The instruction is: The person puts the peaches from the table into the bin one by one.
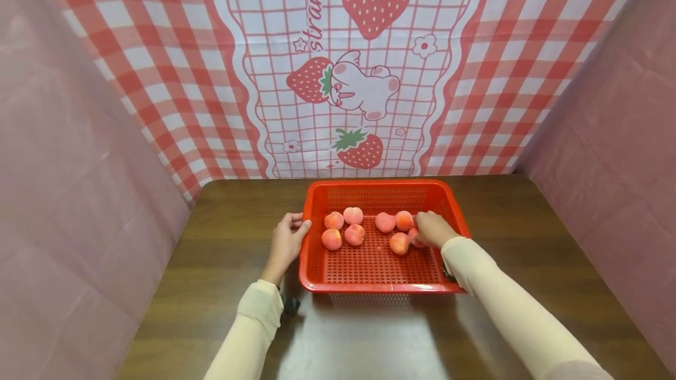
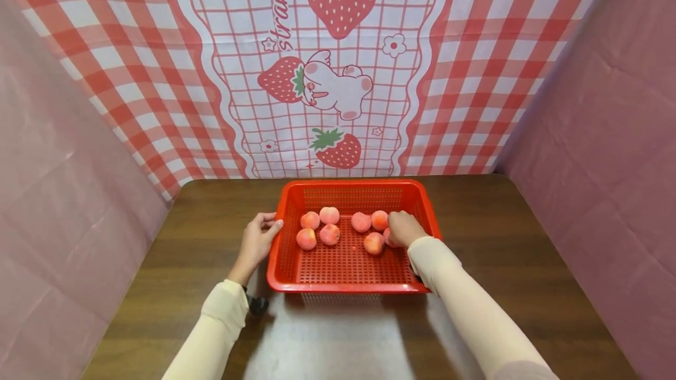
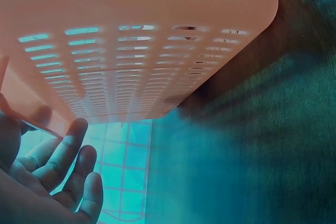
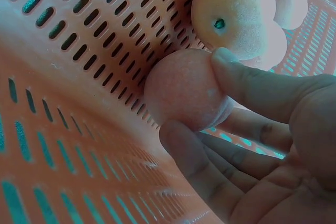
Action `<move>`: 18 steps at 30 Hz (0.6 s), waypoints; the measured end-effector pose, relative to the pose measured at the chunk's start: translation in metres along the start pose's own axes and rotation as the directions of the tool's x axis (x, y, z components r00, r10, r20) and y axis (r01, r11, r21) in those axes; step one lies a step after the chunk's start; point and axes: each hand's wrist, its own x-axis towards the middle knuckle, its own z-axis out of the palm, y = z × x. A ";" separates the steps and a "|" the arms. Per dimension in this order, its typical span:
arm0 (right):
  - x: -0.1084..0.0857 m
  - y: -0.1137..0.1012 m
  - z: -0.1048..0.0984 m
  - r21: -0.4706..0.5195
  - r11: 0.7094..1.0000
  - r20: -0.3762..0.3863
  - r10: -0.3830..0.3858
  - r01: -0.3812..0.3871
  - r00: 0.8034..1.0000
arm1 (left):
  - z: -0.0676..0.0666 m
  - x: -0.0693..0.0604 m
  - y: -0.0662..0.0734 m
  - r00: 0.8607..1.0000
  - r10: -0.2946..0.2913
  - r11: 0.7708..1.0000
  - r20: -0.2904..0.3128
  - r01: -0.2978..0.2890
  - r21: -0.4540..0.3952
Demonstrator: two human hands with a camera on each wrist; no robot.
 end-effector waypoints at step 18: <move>0.003 -0.003 -0.007 -0.033 0.999 0.063 0.016 -0.014 0.998 | -0.012 0.006 0.008 0.996 0.003 0.987 0.090 -0.018 0.160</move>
